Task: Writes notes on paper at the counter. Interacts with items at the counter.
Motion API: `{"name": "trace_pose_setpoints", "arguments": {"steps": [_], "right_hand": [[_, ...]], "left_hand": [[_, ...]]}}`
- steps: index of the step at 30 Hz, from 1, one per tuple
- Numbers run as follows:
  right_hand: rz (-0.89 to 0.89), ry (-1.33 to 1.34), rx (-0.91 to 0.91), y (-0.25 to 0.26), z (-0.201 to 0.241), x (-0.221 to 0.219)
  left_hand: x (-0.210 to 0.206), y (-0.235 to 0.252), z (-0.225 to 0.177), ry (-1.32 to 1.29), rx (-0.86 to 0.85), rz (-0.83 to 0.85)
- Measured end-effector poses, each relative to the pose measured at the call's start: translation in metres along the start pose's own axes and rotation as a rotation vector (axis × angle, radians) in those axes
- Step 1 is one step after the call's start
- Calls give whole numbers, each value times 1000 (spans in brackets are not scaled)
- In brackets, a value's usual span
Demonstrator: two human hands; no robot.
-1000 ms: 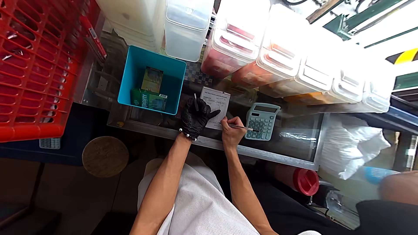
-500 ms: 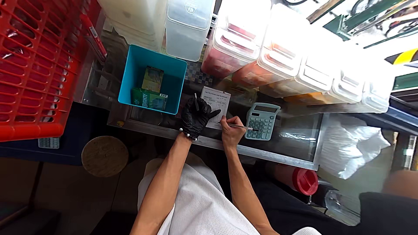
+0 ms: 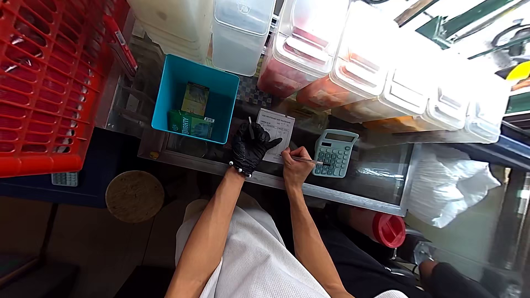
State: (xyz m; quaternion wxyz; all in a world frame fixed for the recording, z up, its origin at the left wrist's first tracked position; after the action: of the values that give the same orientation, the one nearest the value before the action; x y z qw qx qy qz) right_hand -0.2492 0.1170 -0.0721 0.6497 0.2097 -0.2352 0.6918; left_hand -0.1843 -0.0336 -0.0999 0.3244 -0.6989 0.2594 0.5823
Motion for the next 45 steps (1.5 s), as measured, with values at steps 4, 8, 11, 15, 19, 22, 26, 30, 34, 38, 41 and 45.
{"name": "trace_pose_setpoints", "arguments": {"steps": [4,8,11,15,19,22,26,30,34,38,41,45], "right_hand": [[-6,-23,7,0,0,1],[-4,0,11,1,-1,0],[3,71,-21,0,-3,6],[33,82,-23,-5,1,9],[31,130,1,-10,-7,3],[39,130,31,-14,-9,1],[42,88,74,-16,-8,0],[27,26,108,-16,-5,-1],[-11,15,99,-15,-7,1],[10,44,99,-14,-7,2],[11,50,98,-12,-7,3],[-9,80,141,-15,-4,-1]], "left_hand": [[-1,1,1,-6,-3,-7],[-3,0,0,16,2,-51],[-3,-1,0,11,1,-47],[-2,2,0,-6,-2,-21],[-1,2,1,-17,4,-7],[0,1,1,-9,0,-21],[2,1,1,8,-12,-28],[1,0,1,18,1,-38],[-2,0,0,29,-7,-70],[-1,0,1,10,-12,-47],[-2,1,1,10,-10,-23],[-1,1,0,6,-13,-17]]}}
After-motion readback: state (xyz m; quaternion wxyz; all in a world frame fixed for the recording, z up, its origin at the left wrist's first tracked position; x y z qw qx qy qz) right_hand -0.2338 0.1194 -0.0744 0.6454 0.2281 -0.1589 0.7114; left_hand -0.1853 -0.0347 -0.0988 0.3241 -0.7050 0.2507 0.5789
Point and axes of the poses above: each hand's wrist, its own y-axis towards the middle knuckle, its own x-axis out of the back of the hand, z = x × y, the point moved 5 cm from there along y, towards the middle knuckle, and after that the axes turned 15 degrees about -x, right-handed, at the moved point
